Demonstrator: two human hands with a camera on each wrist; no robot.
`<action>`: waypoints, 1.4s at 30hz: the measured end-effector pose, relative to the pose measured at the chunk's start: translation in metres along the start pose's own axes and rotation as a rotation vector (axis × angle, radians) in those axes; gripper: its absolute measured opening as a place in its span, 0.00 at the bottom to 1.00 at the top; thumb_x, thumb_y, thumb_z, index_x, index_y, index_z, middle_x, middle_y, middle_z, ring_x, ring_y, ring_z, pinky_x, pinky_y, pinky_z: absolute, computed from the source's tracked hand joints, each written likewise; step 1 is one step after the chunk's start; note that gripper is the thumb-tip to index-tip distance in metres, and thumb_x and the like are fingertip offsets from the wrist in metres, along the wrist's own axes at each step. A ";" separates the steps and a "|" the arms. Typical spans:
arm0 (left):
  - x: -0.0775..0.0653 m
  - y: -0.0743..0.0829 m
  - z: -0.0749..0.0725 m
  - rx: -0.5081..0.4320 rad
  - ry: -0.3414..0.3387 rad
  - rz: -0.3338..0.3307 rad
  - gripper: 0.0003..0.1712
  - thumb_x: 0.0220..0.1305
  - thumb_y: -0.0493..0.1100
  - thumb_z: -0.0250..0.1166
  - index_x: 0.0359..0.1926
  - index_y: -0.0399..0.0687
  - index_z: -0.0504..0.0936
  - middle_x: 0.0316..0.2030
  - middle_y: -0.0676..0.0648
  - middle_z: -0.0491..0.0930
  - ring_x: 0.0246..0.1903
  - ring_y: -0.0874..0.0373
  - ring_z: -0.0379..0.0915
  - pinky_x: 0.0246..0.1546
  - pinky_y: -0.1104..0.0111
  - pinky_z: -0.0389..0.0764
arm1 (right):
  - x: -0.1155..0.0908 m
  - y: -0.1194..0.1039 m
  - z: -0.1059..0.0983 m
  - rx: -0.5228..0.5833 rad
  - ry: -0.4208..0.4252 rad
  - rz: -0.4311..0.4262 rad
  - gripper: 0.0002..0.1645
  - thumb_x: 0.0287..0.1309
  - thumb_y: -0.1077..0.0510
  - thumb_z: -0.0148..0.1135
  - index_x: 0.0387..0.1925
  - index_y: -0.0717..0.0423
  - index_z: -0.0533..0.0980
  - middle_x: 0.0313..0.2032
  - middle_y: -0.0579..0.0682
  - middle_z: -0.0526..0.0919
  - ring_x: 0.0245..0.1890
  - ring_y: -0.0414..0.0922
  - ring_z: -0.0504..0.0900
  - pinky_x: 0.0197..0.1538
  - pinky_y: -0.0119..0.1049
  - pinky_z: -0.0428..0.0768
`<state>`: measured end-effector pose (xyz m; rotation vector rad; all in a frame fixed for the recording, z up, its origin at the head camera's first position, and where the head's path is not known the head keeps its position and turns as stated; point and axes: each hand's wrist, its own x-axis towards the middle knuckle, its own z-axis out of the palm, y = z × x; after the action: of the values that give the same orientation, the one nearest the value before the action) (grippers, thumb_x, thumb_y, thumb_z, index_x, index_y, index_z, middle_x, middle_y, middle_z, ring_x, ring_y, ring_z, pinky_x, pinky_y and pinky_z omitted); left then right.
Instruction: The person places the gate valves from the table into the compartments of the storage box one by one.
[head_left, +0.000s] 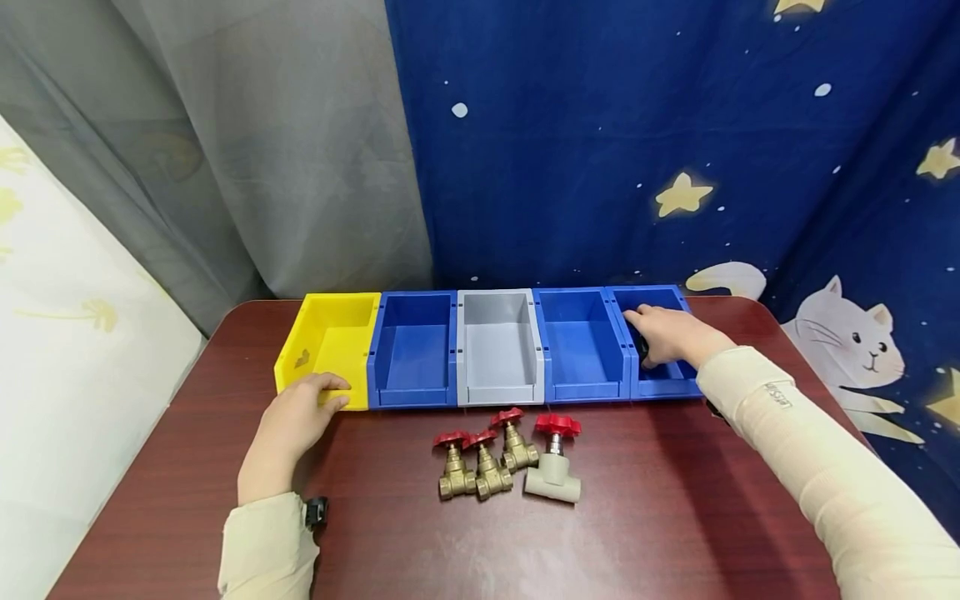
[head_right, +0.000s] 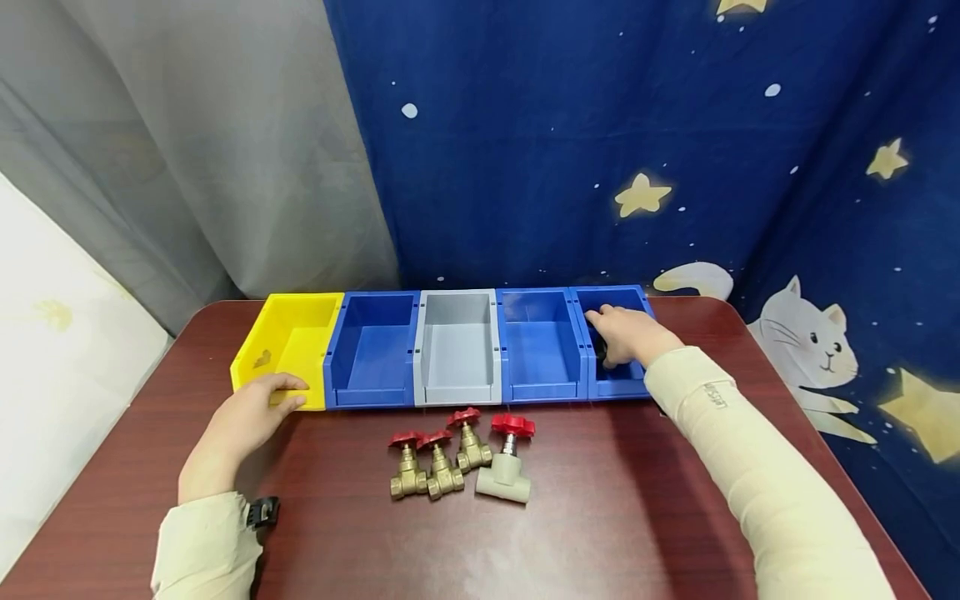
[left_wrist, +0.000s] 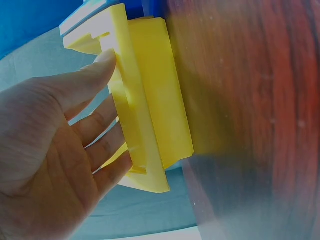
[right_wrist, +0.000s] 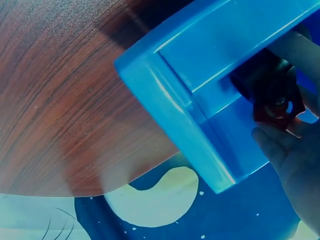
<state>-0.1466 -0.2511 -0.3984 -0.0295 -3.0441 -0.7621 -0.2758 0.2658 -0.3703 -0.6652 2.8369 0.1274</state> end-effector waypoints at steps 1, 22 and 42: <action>0.000 0.000 0.000 0.002 0.001 0.000 0.13 0.68 0.43 0.64 0.50 0.41 0.82 0.51 0.35 0.79 0.50 0.38 0.72 0.54 0.41 0.71 | 0.000 0.000 0.000 0.000 -0.004 -0.001 0.52 0.41 0.57 0.80 0.66 0.71 0.64 0.57 0.71 0.73 0.55 0.66 0.75 0.57 0.63 0.73; 0.003 0.003 0.005 0.119 0.093 0.040 0.12 0.63 0.45 0.69 0.44 0.44 0.85 0.42 0.38 0.83 0.41 0.40 0.76 0.46 0.42 0.75 | 0.005 0.000 0.008 0.006 -0.010 -0.013 0.49 0.43 0.59 0.78 0.66 0.70 0.65 0.55 0.68 0.74 0.55 0.64 0.76 0.57 0.62 0.73; 0.004 0.002 0.009 0.100 0.074 0.032 0.13 0.64 0.45 0.68 0.46 0.43 0.84 0.44 0.37 0.82 0.41 0.40 0.75 0.47 0.42 0.75 | -0.003 0.001 0.004 -0.019 -0.004 -0.011 0.53 0.43 0.53 0.81 0.68 0.68 0.65 0.61 0.69 0.71 0.58 0.68 0.73 0.61 0.65 0.69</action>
<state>-0.1509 -0.2448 -0.4049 -0.0479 -2.9988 -0.5942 -0.2733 0.2689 -0.3735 -0.6834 2.8310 0.1544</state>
